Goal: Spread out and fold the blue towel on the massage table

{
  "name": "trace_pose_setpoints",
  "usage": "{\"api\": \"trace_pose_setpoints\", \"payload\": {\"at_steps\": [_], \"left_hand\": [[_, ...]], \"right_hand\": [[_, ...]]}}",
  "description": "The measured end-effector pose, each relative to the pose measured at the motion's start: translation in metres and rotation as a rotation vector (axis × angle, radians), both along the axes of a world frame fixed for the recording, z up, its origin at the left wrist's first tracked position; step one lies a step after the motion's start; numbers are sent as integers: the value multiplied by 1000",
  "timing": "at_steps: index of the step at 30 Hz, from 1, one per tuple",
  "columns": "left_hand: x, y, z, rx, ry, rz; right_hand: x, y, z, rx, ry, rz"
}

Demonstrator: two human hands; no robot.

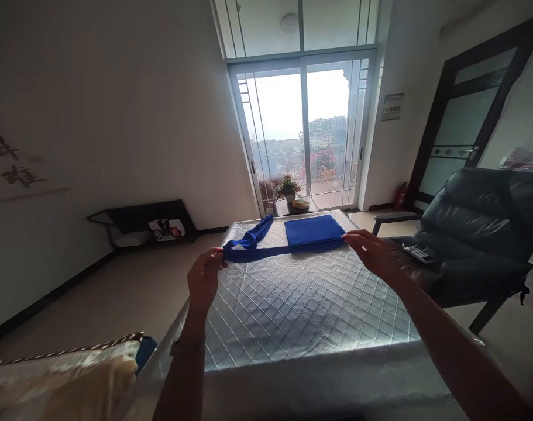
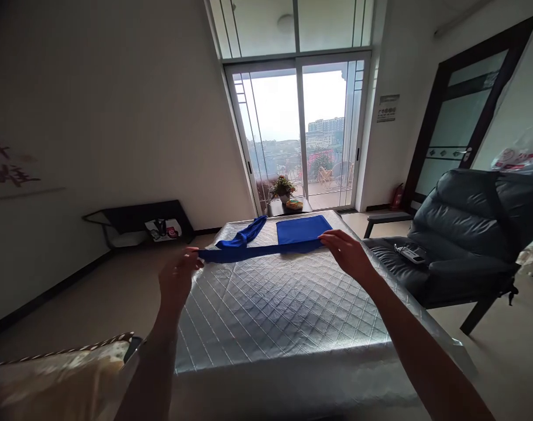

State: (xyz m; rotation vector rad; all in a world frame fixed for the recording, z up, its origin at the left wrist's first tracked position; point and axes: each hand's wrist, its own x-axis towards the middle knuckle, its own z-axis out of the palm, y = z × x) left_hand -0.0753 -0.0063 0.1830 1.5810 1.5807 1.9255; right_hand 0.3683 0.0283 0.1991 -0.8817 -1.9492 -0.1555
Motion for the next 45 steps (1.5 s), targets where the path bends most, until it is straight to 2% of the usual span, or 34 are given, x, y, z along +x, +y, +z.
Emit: {"api": "trace_pose_setpoints", "payload": {"at_steps": [1, 3, 5, 7, 9, 11, 20, 28, 35, 41, 45], "left_hand": [[0, -1, -15, -21, -23, -46], [0, -4, -55, -133, -56, -132], [1, -7, -99, -310, -57, -182], [2, -11, -137, -488, -5, -192], [4, -16, -161, -596, 62, -181], [6, -21, -172, -631, 109, -170], [17, -36, -178, -657, 198, -35], [21, -52, -187, -658, 191, 31], [24, -54, -186, -716, 222, 62], [29, -58, -183, -745, 343, 109], [31, -60, -182, -792, 498, 125]], "right_hand": [[0, -1, -17, -32, 7, 14], [-1, -4, -60, -120, 5, 48], [-1, -6, -110, -224, -25, 89], [-2, -11, -153, -338, -105, 112], [-2, -16, -182, -411, -174, 107], [-1, -20, -194, -438, -206, 81], [-1, -41, -185, -486, -232, 28], [3, -51, -197, -466, -252, -31], [2, -54, -201, -466, -215, -46], [2, -56, -198, -449, -271, -43], [2, -59, -199, -467, -295, -76]]}}
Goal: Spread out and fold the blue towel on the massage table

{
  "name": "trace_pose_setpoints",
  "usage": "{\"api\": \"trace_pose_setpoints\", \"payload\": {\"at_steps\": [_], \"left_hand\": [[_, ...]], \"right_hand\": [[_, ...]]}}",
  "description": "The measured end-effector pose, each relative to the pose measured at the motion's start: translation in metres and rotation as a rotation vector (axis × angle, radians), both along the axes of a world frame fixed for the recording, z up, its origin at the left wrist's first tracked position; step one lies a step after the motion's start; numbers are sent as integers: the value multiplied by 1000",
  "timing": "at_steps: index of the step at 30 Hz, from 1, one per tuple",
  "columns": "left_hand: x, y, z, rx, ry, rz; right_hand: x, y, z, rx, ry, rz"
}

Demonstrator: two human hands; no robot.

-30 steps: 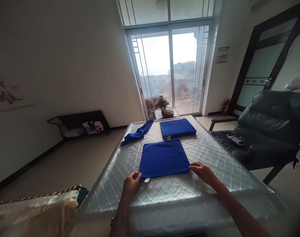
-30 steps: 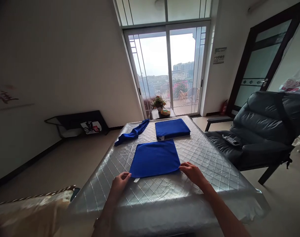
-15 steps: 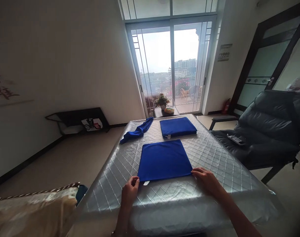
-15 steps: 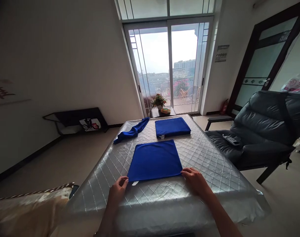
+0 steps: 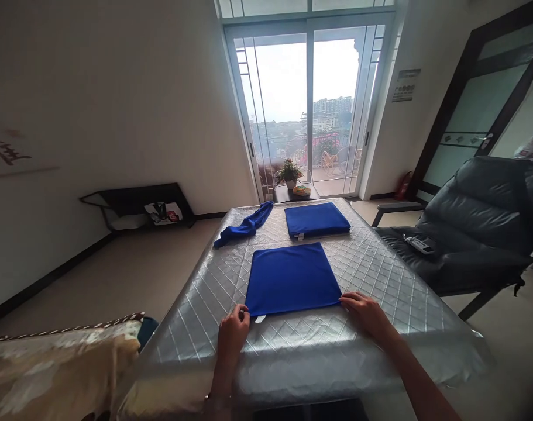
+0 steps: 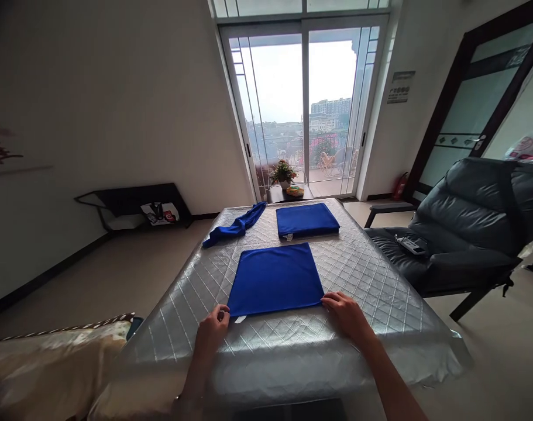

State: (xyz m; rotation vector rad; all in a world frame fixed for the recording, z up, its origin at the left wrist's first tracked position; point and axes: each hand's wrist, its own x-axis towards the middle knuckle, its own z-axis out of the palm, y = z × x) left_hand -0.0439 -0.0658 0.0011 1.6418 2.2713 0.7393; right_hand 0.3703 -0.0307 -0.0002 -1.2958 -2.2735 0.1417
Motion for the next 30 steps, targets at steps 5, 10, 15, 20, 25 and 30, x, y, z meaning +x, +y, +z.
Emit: {"api": "trace_pose_setpoints", "payload": {"at_steps": [5, 10, 15, 20, 25, 30], "left_hand": [[4, 1, -2, -40, 166, -17], [6, 0, -3, -56, 264, -33], [4, -2, -4, -64, 286, -40], [3, 0, -8, -68, 281, -56], [6, -1, -6, -41, 291, -48], [7, -6, -1, 48, 348, -18]], "right_hand": [[-7, -2, 8, -63, -87, -61], [-34, 4, 27, -69, -216, -192], [-66, 18, 14, -72, -158, -267], [-76, 24, -16, -274, -218, -303], [-75, 24, -22, -336, -234, -299], [-76, 23, -20, -343, -243, -317]]}}
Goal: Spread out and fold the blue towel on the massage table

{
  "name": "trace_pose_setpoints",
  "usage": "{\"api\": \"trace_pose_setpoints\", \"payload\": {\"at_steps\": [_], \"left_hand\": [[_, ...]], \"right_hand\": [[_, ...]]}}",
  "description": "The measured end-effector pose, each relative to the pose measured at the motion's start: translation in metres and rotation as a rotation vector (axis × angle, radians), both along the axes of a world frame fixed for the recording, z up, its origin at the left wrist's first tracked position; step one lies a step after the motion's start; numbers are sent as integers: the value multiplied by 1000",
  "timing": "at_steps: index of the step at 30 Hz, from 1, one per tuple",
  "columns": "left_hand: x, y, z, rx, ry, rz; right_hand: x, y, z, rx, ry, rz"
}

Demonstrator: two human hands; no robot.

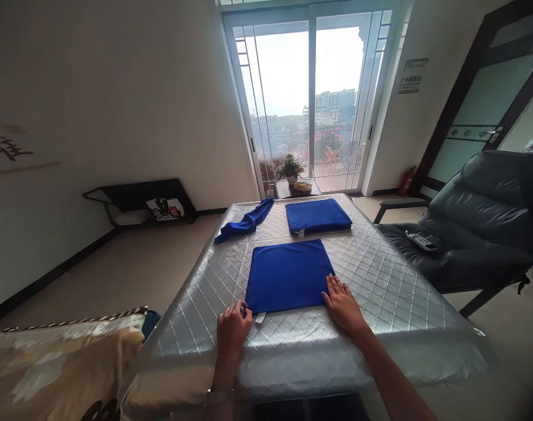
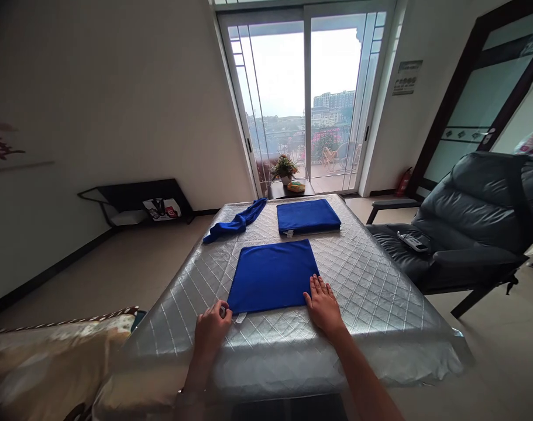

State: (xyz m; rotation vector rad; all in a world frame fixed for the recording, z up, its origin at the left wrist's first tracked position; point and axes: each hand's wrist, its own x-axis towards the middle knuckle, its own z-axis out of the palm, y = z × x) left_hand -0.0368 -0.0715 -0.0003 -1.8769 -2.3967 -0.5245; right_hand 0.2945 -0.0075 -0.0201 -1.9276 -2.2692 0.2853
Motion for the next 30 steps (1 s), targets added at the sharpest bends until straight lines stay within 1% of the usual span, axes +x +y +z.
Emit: {"api": "trace_pose_setpoints", "payload": {"at_steps": [3, 5, 7, 10, 12, 14, 16, 19, 21, 24, 27, 30], "left_hand": [[7, 1, 2, 119, 42, 0], [22, 4, 5, 166, 22, -53], [47, 12, 9, 175, -24, -177], [98, 30, 13, 134, -58, -436], [131, 46, 11, 98, -42, -568], [155, 62, 5, 63, 0, -635], [168, 73, -4, 13, 51, -654], [166, 77, -16, -92, 95, -638], [156, 72, -21, -140, 95, -625], [138, 62, -23, -166, 87, -592], [117, 51, -24, -191, 83, -517], [92, 40, -27, -199, 102, -398]], "right_hand": [[-1, 0, 1, -17, -19, -1], [-1, 0, 1, -28, -30, -3], [-2, 0, 1, -33, -28, -6], [-2, 1, 0, -28, -13, -11], [-2, 1, 0, -19, -14, -12], [-2, 1, -1, -18, -26, -8], [-2, 2, -2, -18, -37, -5], [-1, 2, -4, -8, -45, 3], [-1, 2, -5, -3, -50, 4], [-1, 3, -5, -1, -47, 0], [-1, 2, -3, -6, -32, -3], [-1, 2, -3, -18, -8, 4]]}}
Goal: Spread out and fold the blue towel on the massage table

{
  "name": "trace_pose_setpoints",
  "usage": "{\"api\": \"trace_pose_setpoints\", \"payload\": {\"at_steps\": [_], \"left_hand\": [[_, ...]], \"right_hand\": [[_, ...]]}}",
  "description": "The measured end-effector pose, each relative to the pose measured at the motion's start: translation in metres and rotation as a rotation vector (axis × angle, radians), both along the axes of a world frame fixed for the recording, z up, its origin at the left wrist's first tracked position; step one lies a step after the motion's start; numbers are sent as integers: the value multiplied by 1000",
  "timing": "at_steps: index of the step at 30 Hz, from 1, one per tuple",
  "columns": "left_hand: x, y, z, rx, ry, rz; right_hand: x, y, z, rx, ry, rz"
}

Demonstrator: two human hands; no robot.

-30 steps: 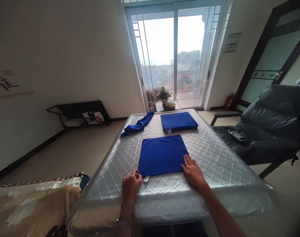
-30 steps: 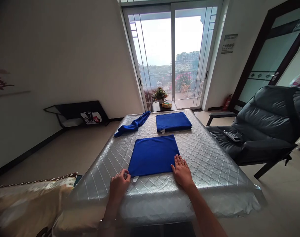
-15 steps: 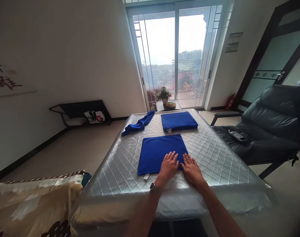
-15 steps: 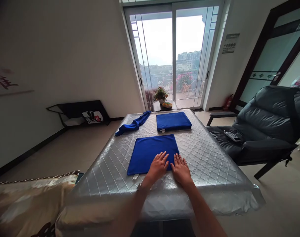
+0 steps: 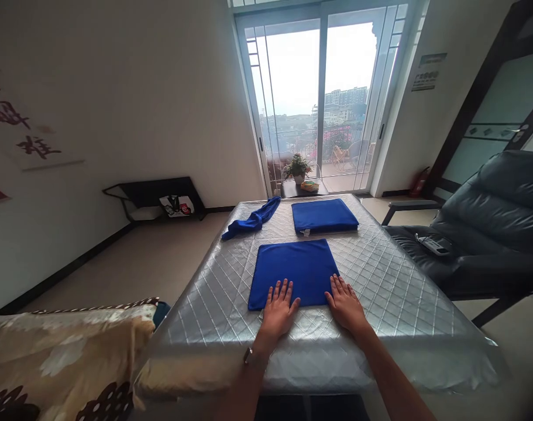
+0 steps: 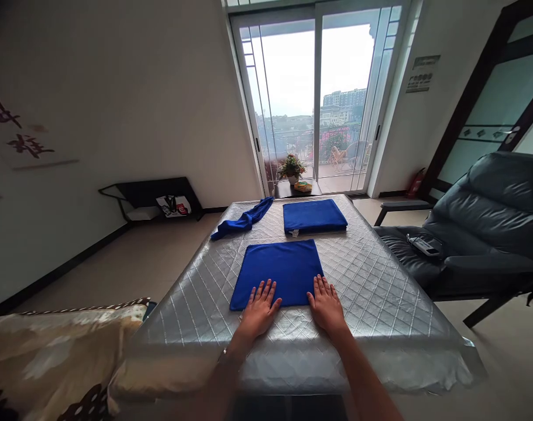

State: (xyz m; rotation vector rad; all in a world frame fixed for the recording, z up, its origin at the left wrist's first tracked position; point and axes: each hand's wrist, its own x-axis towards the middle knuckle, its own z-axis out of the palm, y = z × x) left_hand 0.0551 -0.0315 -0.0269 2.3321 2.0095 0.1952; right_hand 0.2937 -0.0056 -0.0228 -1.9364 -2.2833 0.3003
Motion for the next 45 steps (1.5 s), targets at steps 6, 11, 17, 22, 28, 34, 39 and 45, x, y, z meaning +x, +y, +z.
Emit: {"api": "trace_pose_setpoints", "payload": {"at_steps": [6, 11, 17, 22, 28, 34, 39, 45], "left_hand": [[-44, -18, -8, 36, 42, 235], [-51, -23, -12, 78, 5, 284], [-49, -23, -15, 132, -56, 318], [-50, -22, -20, 173, -77, 309], [-52, -23, -23, 172, -33, 296], [-51, -23, -25, 211, -29, 305], [-50, -24, -18, 184, 3, 324], [-40, -21, 0, 185, -3, 250]], "right_hand": [[0, 1, -5, 12, -15, -13], [0, 2, -8, 39, -59, -11], [2, 1, -1, 1, -79, 0], [0, 14, 18, 3, -93, 27], [-10, 37, 23, 13, -95, 30], [-8, 40, 5, 4, -44, 4], [-7, 42, -3, 22, -30, 3], [-9, 43, -6, 20, -58, -17]]}}
